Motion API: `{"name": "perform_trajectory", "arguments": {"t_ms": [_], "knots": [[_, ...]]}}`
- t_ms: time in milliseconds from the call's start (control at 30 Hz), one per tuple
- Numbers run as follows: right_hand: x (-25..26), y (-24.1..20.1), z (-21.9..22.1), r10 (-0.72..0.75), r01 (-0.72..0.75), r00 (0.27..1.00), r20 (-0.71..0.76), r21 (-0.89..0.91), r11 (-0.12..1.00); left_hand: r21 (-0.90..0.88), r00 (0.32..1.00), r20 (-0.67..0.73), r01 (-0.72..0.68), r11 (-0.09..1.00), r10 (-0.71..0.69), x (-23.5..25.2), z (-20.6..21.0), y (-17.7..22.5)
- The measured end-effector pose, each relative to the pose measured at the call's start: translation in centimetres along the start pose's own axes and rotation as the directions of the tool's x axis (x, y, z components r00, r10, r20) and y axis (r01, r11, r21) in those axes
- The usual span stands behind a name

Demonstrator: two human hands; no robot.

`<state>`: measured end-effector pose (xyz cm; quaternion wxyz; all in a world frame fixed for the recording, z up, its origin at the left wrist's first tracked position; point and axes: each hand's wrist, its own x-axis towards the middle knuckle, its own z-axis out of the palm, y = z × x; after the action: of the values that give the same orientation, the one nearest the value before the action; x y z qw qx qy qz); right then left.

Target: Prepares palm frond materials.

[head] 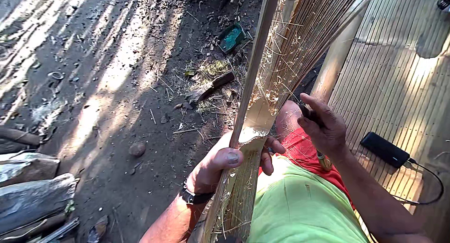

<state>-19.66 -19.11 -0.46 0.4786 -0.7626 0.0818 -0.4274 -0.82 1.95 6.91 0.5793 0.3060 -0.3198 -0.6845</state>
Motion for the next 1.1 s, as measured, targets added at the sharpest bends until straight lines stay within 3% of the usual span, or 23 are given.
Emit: {"name": "perform_trajectory", "arguments": {"t_ms": [167,233,300,367,433,467,500,533,733,800,933,1000,1100], "knots": [[-1.3,2.8,0.2,-0.033,0.032,0.999,-0.006,-0.159,0.987,0.012,1.000,-0.026,0.003,1.000,-0.003,0.0,0.1,0.1],[-1.1,2.1,-0.8,0.055,-0.052,0.998,0.024,-0.129,0.990,0.003,0.999,-0.033,0.007,1.000,-0.007,0.1,0.0,0.1],[0.2,0.4,-2.6,0.233,-0.233,0.972,-0.010,0.053,0.971,-0.014,0.999,-0.044,0.004,1.000,-0.004,0.2,-0.1,0.2],[2.4,-1.1,-5.2,0.391,-0.343,0.920,-0.031,0.417,0.841,-0.044,0.998,-0.062,-0.002,0.999,-0.001,0.1,-0.4,0.2],[4.8,-1.1,-7.7,0.327,-0.197,0.945,-0.022,0.758,0.622,-0.076,0.996,-0.092,-0.008,0.997,0.001,-0.2,-0.8,0.1],[5.6,-0.6,-8.4,0.272,-0.085,0.961,-0.047,0.888,0.453,-0.075,0.995,-0.102,-0.011,0.997,0.003,-0.1,-0.9,0.2],[6.0,0.0,-8.6,0.229,-0.011,0.971,-0.064,0.950,0.313,-0.074,0.994,-0.108,-0.022,0.997,0.014,0.0,-1.0,0.2],[5.7,0.6,-8.5,0.215,0.011,0.975,-0.064,0.971,0.240,-0.072,0.996,-0.090,-0.029,0.997,0.022,0.2,-1.0,0.2],[0.7,3.2,-5.1,0.343,-0.044,0.939,0.034,0.999,0.023,-0.056,0.996,-0.090,-0.018,0.998,0.013,0.3,-0.6,0.1],[0.5,3.0,-4.9,0.346,-0.098,0.937,0.057,0.990,0.103,-0.058,0.996,-0.085,-0.026,0.998,0.021,0.5,-0.1,0.0],[-1.0,1.5,-2.7,0.360,-0.369,0.903,0.234,0.852,0.370,-0.056,0.998,-0.065,-0.006,0.998,0.002,0.9,0.4,0.1],[-1.2,0.7,-1.7,0.334,-0.405,0.904,0.268,0.786,0.466,-0.055,0.999,-0.050,-0.025,0.998,0.022,1.2,0.5,-0.3],[-1.1,0.9,-0.7,0.315,-0.406,0.908,0.277,0.767,0.496,-0.047,0.999,-0.035,-0.033,0.998,0.031,1.3,0.7,-0.6]]}}
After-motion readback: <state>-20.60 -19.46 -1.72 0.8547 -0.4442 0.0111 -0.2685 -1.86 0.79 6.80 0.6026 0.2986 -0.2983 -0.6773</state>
